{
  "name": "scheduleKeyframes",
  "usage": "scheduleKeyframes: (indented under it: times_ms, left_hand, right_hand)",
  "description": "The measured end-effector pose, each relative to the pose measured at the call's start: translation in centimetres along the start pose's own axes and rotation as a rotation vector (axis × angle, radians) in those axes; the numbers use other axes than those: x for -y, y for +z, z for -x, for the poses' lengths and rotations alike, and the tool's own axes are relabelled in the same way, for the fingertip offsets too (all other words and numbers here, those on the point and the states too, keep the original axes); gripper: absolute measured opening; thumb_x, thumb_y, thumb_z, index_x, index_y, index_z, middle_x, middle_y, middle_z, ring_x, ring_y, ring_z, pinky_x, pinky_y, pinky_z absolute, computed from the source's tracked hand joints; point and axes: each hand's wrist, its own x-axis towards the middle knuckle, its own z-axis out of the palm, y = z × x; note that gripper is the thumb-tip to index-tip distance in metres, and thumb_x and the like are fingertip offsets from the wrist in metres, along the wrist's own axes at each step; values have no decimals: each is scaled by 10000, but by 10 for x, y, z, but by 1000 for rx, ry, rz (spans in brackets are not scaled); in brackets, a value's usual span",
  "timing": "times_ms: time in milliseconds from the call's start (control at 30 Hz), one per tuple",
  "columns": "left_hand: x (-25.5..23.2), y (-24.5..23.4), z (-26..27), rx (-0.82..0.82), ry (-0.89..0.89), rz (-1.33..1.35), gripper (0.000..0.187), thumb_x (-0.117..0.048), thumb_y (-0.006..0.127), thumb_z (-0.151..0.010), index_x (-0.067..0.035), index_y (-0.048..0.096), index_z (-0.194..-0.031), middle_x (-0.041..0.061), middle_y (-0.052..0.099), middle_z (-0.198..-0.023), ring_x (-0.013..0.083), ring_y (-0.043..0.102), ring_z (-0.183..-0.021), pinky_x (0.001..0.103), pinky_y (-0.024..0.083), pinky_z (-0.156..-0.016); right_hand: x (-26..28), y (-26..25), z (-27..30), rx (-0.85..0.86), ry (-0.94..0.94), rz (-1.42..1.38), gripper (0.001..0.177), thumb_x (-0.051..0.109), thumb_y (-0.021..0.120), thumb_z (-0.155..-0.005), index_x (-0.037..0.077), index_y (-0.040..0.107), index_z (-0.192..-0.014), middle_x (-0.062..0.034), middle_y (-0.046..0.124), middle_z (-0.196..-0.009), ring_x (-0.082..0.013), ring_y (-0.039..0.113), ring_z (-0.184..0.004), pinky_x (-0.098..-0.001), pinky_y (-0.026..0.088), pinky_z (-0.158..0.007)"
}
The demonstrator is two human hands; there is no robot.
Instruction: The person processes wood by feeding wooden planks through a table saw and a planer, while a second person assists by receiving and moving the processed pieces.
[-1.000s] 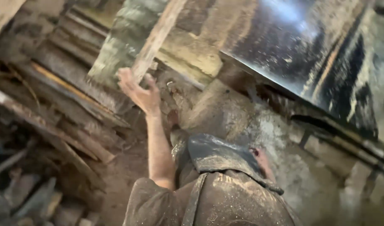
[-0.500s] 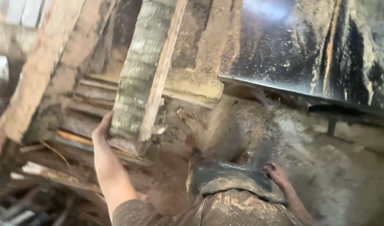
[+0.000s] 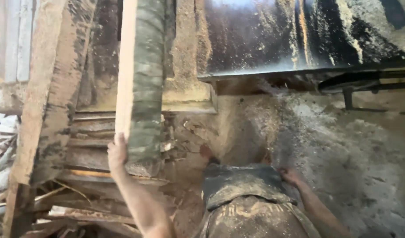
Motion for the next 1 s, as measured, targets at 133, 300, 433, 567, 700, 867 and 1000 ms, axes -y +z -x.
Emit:
scheduleKeyframes:
  times_ms: [133,300,433,567,700,867,1000]
  left_hand:
    - [-84,19,160,-539,240,-594,893,-762,522,-898,-25,564,-1399,310,573,-1367,470,533,-1254,515,422,-1028]
    - [-163,22,308,-126,489,-296,729,-595,706,-884,8,642,-1288,231,668,-1255,385,646,-1151,469,481,-1017]
    - [-160,-14,325,-304,728,157,427,-222,818,-899,-74,703,-1283,124,735,-1275,285,693,-1224,394,524,-1093]
    - [-135,-26,265,-257,576,90,665,-400,780,-924,-20,579,-1431,225,595,-1421,384,554,-1327,463,439,-1114]
    - [-121,43,226,84,719,45,766,-428,706,-936,17,453,-1505,277,475,-1527,411,440,-1422,471,361,-1164]
    - [-127,143,272,130,736,334,691,-346,675,-939,35,479,-1481,276,554,-1449,398,530,-1342,462,422,-1112]
    - [-131,144,275,67,798,509,610,-357,646,-1013,48,510,-1448,267,586,-1437,398,599,-1295,443,472,-1084]
  right_hand:
    - [-17,-23,-17,-100,-139,183,431,400,608,-904,160,739,-1237,-182,758,-1128,-339,716,-1038,-471,535,-905]
    - [41,-66,-21,-131,-555,137,460,347,666,-833,103,715,-1220,-213,732,-1148,-369,710,-1053,-451,543,-912]
    - [53,-81,-36,-110,-396,89,408,334,593,-959,82,718,-1255,-208,753,-1166,-348,730,-1072,-432,547,-944]
    - [44,-83,-39,-241,-412,-58,436,295,589,-916,113,678,-1302,-185,740,-1135,-324,722,-1034,-429,547,-916]
    - [31,-75,-16,-152,-248,-160,418,349,571,-942,120,674,-1276,-196,778,-1038,-318,776,-971,-438,584,-893]
    - [22,-59,11,-189,-275,9,403,399,618,-928,157,725,-1232,-178,765,-1095,-343,727,-1015,-458,548,-895]
    - [13,-53,19,-168,-196,95,437,415,652,-897,176,712,-1258,-183,755,-1115,-346,725,-1038,-455,549,-906]
